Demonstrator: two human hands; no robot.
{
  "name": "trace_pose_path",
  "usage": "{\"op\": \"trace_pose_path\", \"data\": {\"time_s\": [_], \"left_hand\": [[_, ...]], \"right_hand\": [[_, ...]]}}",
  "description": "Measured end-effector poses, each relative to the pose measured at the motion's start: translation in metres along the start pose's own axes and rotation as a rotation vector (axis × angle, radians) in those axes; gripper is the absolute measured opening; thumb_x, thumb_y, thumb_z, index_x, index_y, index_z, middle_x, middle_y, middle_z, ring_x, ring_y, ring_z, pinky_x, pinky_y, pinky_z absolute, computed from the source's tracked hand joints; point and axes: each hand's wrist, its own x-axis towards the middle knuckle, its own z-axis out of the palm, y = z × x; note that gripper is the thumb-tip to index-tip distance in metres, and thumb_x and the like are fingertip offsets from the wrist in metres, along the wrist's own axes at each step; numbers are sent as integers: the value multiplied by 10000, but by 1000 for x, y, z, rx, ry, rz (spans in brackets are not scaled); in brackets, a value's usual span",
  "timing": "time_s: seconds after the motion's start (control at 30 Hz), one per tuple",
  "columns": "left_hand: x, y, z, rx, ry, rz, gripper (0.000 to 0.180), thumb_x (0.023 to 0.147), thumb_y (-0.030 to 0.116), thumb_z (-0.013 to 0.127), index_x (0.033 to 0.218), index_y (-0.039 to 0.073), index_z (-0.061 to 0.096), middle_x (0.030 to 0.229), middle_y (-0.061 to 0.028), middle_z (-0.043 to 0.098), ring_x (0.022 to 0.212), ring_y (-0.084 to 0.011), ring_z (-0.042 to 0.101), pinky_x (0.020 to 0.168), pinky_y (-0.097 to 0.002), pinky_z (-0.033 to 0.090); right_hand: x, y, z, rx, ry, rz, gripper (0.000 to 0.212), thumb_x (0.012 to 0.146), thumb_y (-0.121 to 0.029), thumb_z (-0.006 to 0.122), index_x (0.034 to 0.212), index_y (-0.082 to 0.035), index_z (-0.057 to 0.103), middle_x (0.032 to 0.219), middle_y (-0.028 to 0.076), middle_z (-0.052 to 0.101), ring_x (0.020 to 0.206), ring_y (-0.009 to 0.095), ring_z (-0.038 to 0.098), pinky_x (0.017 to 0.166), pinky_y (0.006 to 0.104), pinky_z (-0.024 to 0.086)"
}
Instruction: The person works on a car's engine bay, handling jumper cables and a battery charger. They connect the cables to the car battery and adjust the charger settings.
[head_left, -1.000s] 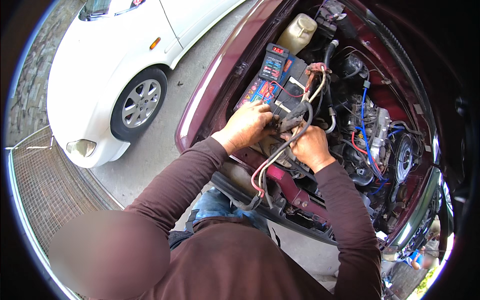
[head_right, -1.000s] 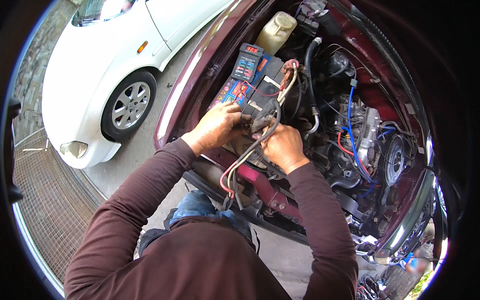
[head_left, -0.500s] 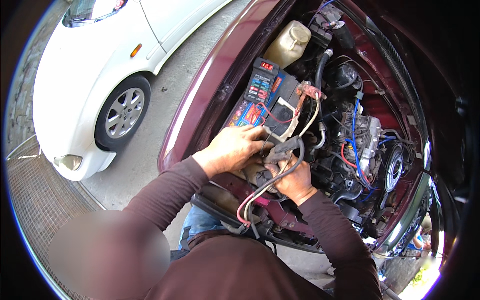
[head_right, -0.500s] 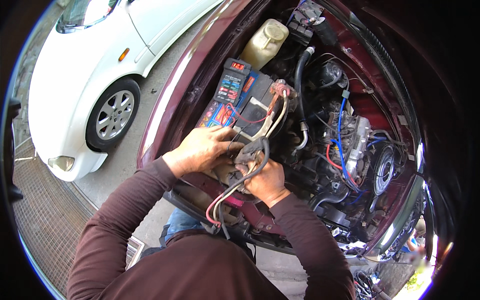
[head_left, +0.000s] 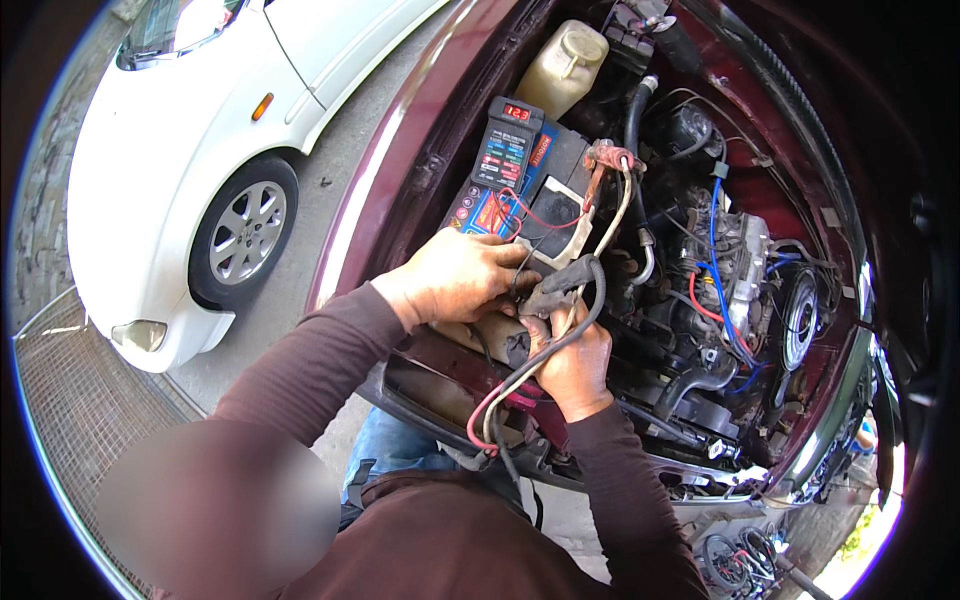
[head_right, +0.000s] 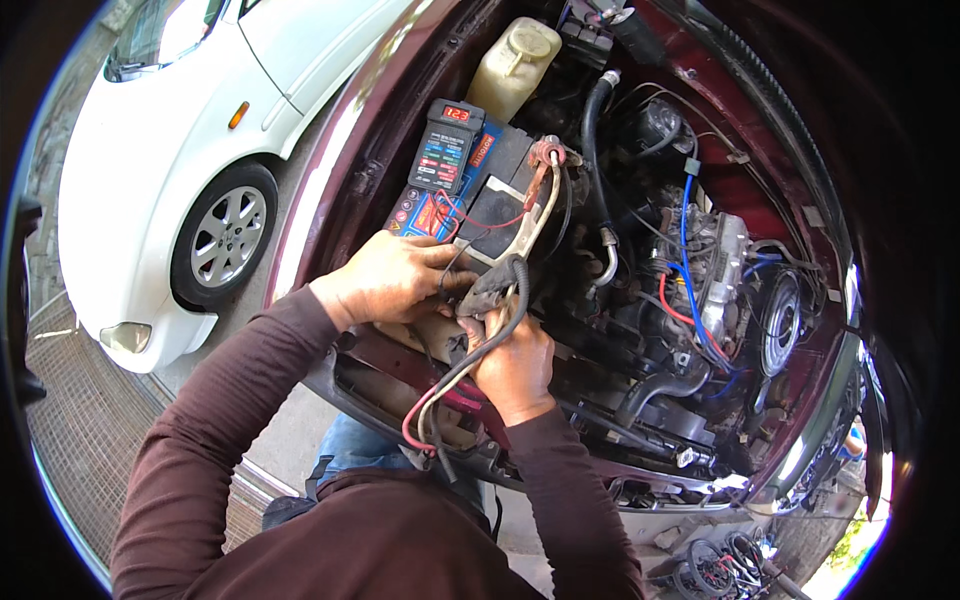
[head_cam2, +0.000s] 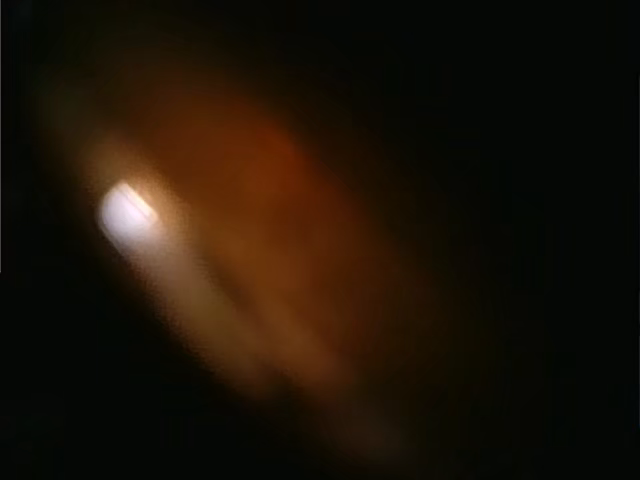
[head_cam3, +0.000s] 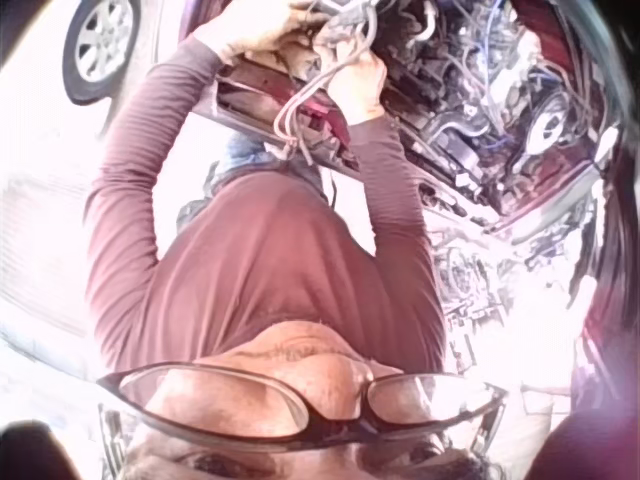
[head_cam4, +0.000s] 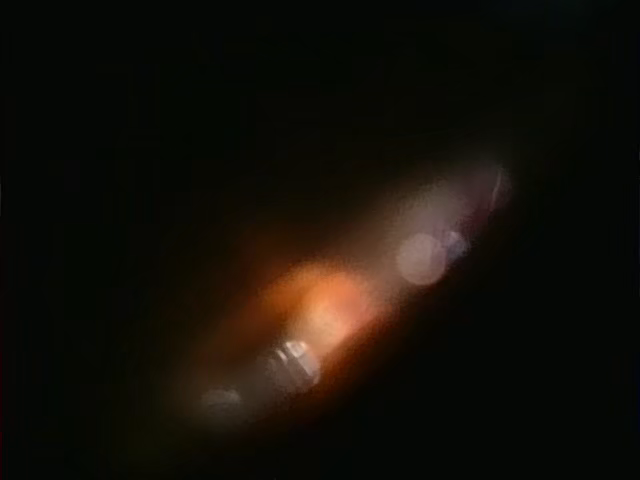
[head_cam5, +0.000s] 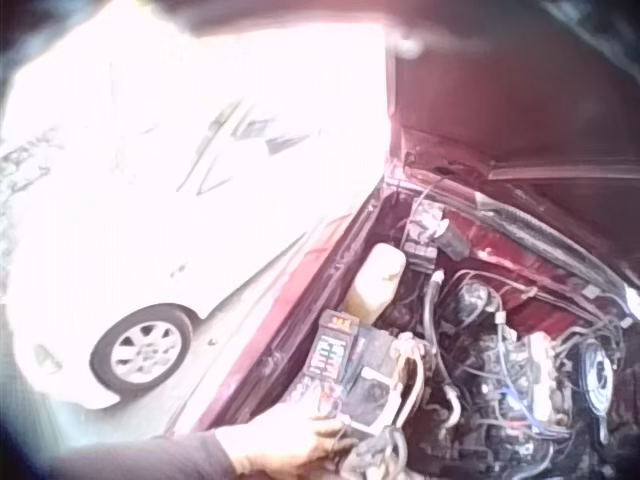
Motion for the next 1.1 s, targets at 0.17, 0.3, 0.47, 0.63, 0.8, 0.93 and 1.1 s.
{"op": "trace_pose_path", "data": {"time_s": [0.17, 0.3, 0.47, 0.63, 0.8, 0.93, 1.1], "left_hand": [[8, 4, -1, 68, -44, -17, 538, 856, 405, 755, 1357, 236, 654, 1265, -48, 615, 1056, -260, 701, 804, -399, 610], [12, -1, -4, 63, -56, 28, 540, 863, 455, 753, 1348, 239, 655, 1273, -48, 600, 1070, -260, 697, 817, -399, 600], [13, -13, 5, -18, -5, 64, 539, 810, 503, 779, 1269, 230, 706, 1246, -10, 615, 1085, -249, 683, 847, -396, 586], [13, -12, -3, -149, -87, -31, 504, 770, 460, 806, 1194, 200, 733, 1211, 18, 623, 1096, -239, 657, 892, -378, 569], [1, 0, 13, -106, 73, -37, 468, 754, 411, 814, 1153, 176, 742, 1198, -9, 624, 1090, -234, 646, 871, -384, 576], [1, 5, 17, -129, 85, -99, 480, 754, 403, 814, 1163, 164, 738, 1205, -26, 625, 1082, -243, 659, 871, -387, 578], [5, -9, -1, -116, 15, -14, 512, 774, 420, 813, 1212, 173, 719, 1218, -34, 617, 1082, -247, 667, 847, -400, 583]], "right_hand": [[6, -2, -11, -99, -9, 25, 294, 915, -315, 721, 1079, -74, 678, 1072, 132, 703, 893, 367, 715, 739, 459, 589], [9, 2, -21, -194, -115, 3, 323, 946, -338, 695, 1134, -77, 661, 1109, 131, 706, 907, 359, 722, 742, 463, 589], [9, 6, -19, -217, -125, -36, 339, 937, -359, 706, 1120, -77, 666, 1081, 134, 719, 890, 358, 726, 741, 466, 591], [15, 29, -12, -56, -108, -189, 285, 902, -341, 739, 1062, -110, 692, 1047, 115, 729, 847, 362, 727, 719, 460, 597], [26, 43, -22, -49, -225, -338, 294, 837, -326, 812, 1019, -117, 715, 1025, 101, 720, 883, 343, 717, 753, 457, 583], [35, 48, -24, -43, -217, -392, 262, 854, -357, 795, 938, -118, 728, 976, 88, 711, 782, 322, 717, 683, 436, 588], [33, 25, -27, -79, -190, -217, 255, 885, -331, 759, 962, -97, 694, 944, 92, 691, 758, 317, 724, 607, 435, 582]]}}
